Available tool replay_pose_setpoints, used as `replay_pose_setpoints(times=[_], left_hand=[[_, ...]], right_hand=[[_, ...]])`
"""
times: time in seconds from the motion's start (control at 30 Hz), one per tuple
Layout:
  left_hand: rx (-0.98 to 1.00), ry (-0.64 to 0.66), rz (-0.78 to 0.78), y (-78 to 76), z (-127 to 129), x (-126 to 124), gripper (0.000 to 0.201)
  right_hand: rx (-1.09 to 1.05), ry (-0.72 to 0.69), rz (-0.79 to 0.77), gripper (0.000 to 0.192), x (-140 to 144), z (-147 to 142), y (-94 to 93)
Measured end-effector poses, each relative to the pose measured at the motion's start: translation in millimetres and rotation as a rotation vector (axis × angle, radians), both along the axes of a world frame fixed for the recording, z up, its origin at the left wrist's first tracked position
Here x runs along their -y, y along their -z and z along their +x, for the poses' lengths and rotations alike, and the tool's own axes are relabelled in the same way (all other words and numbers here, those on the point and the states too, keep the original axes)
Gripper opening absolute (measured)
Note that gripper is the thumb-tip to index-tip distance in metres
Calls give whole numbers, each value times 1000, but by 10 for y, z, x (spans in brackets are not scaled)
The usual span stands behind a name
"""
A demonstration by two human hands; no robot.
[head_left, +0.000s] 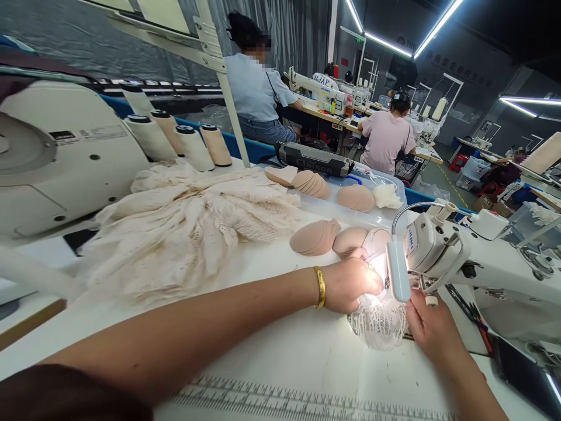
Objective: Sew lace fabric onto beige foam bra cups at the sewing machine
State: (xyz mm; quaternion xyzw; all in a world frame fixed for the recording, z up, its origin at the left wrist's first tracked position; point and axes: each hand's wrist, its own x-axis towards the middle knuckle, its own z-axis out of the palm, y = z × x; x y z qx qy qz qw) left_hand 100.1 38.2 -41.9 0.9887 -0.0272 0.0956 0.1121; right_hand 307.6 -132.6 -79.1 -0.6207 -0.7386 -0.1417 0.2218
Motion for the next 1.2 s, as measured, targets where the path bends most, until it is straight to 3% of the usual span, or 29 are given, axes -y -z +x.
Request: replay_pose_setpoints(times=[0.23,0.37,0.57,0.73,0.83,1.03,1.13,1.2], left_hand=[[48,40,-5,53,10,-15,31],[15,21,-45,39,-22,-1,42],[25,8,-28,46,-100,-28,41],[48,-209,205,84,-107,117,23],[-9,-275,269,43,-114,260,37],[-149,-111,74,-174,-241,284,57],[-159,-58,57,-208,-243,235,38],[-142,-32,55,-162,-197,208,20]], right_hand=[[-99,-32,54,22,-53,-12,-58],[-92,-42,73,21,-35,-18,-47],[-80,-89,18,25,48,-72,-111],[-36,-215,-103,25,43,-237,-183],[29,-153,-108,19,3,-257,-105],[17,-28,-64,30,21,-42,-42],[-67,-45,-105,30,77,63,-136],[-122,-69,-215,28,111,112,-225]])
